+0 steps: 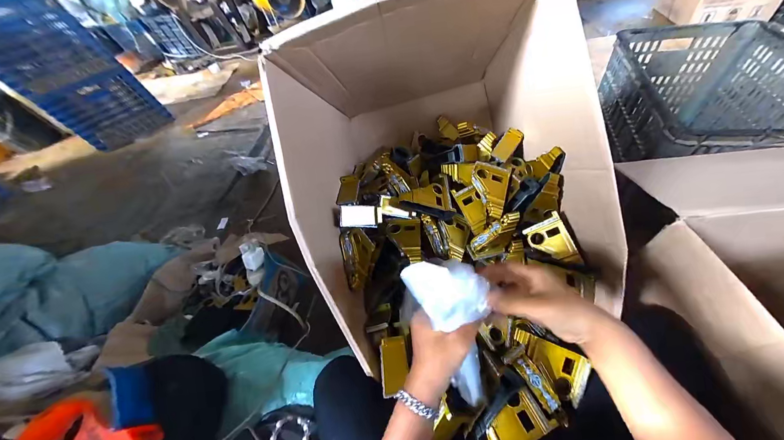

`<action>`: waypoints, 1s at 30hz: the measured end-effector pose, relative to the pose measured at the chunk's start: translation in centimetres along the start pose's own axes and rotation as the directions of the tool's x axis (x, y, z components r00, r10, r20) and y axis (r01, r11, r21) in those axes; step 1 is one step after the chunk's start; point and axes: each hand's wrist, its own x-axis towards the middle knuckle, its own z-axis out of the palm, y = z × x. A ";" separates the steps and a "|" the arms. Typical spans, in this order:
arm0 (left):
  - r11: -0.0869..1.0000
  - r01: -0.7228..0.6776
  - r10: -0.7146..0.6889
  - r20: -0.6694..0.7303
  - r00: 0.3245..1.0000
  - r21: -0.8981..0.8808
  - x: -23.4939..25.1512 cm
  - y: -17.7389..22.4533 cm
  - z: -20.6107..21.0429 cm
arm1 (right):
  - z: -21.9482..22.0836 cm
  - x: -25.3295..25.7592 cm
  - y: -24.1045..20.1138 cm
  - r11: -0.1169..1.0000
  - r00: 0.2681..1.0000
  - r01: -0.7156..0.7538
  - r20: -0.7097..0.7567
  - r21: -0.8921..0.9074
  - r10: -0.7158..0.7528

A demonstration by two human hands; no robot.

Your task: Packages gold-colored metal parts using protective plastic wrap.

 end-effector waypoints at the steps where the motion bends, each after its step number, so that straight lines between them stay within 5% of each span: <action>1: 1.000 -0.018 0.018 0.010 1.000 -0.010 -0.1 0.1 0.7 | 1.3 0.2 0.2 0.992 0.999 -0.049 -0.024 -0.116 0.047; 4: 0.977 0.145 -0.126 0.128 0.984 -0.159 -0.1 1.9 1.3 | 2.4 0.1 0.9 0.982 0.989 -0.084 -0.137 -0.172 0.060; 8: 0.910 0.341 -0.308 0.165 0.937 -0.234 -0.1 2.6 -0.1 | 2.0 -1.7 1.5 0.981 0.982 -0.189 0.014 -0.049 0.190; 10: 0.930 0.323 -0.294 0.173 0.940 -0.173 -0.6 2.2 -0.8 | 1.6 -2.1 2.0 0.971 0.969 -0.237 0.063 -0.026 0.238; 14: 0.965 0.253 -0.228 0.269 0.936 -0.062 -1.5 2.0 -1.0 | 2.7 -2.3 2.6 0.954 0.951 -0.291 -0.084 0.069 0.296; 21: 0.986 0.160 -0.153 0.147 0.977 -0.043 -0.6 1.1 -1.8 | 2.1 -2.1 2.2 0.954 0.955 -0.297 0.025 0.042 0.296; 27: 0.995 0.100 -0.092 0.214 0.972 -0.028 -2.0 1.3 -0.8 | 3.9 -1.6 4.0 0.967 0.958 -0.153 -0.269 -0.205 0.095; 30: 0.989 0.140 -0.133 0.123 0.983 -0.051 -1.4 1.2 -1.2 | 3.2 -2.7 3.6 0.982 0.983 -0.175 -0.049 0.067 0.178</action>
